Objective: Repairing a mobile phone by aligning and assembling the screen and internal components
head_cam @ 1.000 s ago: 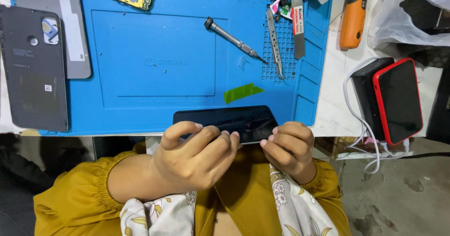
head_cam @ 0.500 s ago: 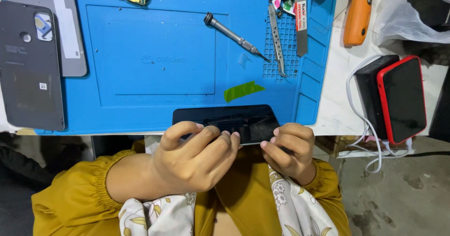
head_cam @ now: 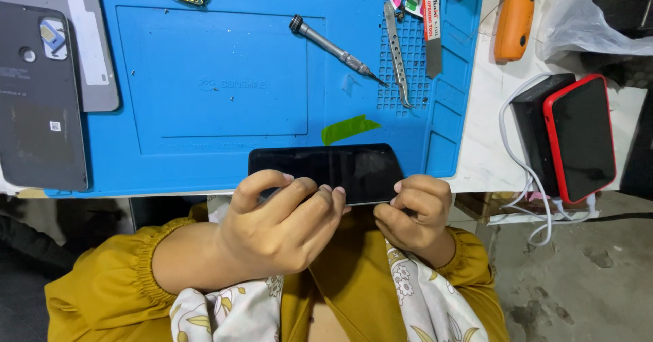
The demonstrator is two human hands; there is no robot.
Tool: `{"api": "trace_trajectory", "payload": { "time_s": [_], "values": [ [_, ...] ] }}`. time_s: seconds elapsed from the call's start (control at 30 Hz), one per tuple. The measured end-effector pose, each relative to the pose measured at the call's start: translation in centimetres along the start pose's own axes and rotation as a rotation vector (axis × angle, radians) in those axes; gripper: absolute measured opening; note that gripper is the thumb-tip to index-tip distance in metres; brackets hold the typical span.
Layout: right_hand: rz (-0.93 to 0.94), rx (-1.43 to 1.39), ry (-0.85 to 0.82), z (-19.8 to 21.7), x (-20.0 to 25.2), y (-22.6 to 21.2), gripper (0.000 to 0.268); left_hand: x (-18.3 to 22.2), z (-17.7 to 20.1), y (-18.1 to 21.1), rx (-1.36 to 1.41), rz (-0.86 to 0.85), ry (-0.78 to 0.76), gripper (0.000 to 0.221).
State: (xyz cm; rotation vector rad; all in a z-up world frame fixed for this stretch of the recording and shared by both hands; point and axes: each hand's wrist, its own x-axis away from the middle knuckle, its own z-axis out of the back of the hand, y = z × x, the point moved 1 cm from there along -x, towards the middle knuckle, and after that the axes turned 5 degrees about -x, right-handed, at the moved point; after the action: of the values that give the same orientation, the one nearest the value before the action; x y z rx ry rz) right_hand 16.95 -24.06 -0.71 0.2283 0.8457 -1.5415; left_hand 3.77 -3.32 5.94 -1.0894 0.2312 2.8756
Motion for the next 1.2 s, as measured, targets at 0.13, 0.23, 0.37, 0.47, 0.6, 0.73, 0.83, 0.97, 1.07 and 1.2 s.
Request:
{"api": "trace_trajectory", "payload": {
  "time_s": [0.13, 0.23, 0.37, 0.47, 0.6, 0.73, 0.83, 0.97, 1.07, 1.2],
  "values": [
    [-0.023, -0.04, -0.014, 0.0, 0.7, 0.0, 0.013, -0.2, 0.2, 0.1, -0.008, 0.0, 0.016, 0.019],
    [-0.126, -0.136, 0.254, -0.6, 0.7, 0.2, 0.042, -0.2, 0.3, -0.1, -0.014, -0.01, 0.004, 0.015],
    [-0.222, -0.353, 0.303, -0.3, 0.6, 1.3, 0.043, -0.1, 0.2, -0.2, -0.03, -0.013, -0.011, 0.016],
    [-0.242, -0.408, 0.277, -0.1, 0.5, 1.8, 0.03, -0.2, 0.1, -0.1, -0.033, -0.014, -0.014, 0.019],
    [-0.219, -0.518, 0.301, 0.1, 0.3, 1.8, 0.025, -0.4, 0.2, 0.0, -0.055, -0.021, 0.004, 0.016],
    [-0.185, -0.461, 0.384, -0.1, 0.4, 1.8, 0.035, -0.9, -0.4, -0.2, -0.069, -0.042, 0.031, 0.01],
    [-0.175, -0.338, 0.369, -0.4, 0.2, 2.3, 0.038, -1.5, -1.1, -0.6, -0.132, -0.045, 0.05, 0.007],
    [-0.25, -0.292, 0.277, -0.3, -0.2, 2.2, 0.022, -1.5, -1.6, -0.9, -0.02, -0.086, 0.015, 0.007],
    [-0.268, -0.294, 0.258, -0.3, -0.4, 2.2, 0.02, -1.5, -2.0, -0.8, -0.021, -0.076, 0.014, 0.004],
    [-0.294, -0.297, 0.241, -0.2, -0.8, 2.1, 0.019, -1.1, -2.5, -0.7, -0.003, -0.071, 0.05, 0.006]
  ]
}}
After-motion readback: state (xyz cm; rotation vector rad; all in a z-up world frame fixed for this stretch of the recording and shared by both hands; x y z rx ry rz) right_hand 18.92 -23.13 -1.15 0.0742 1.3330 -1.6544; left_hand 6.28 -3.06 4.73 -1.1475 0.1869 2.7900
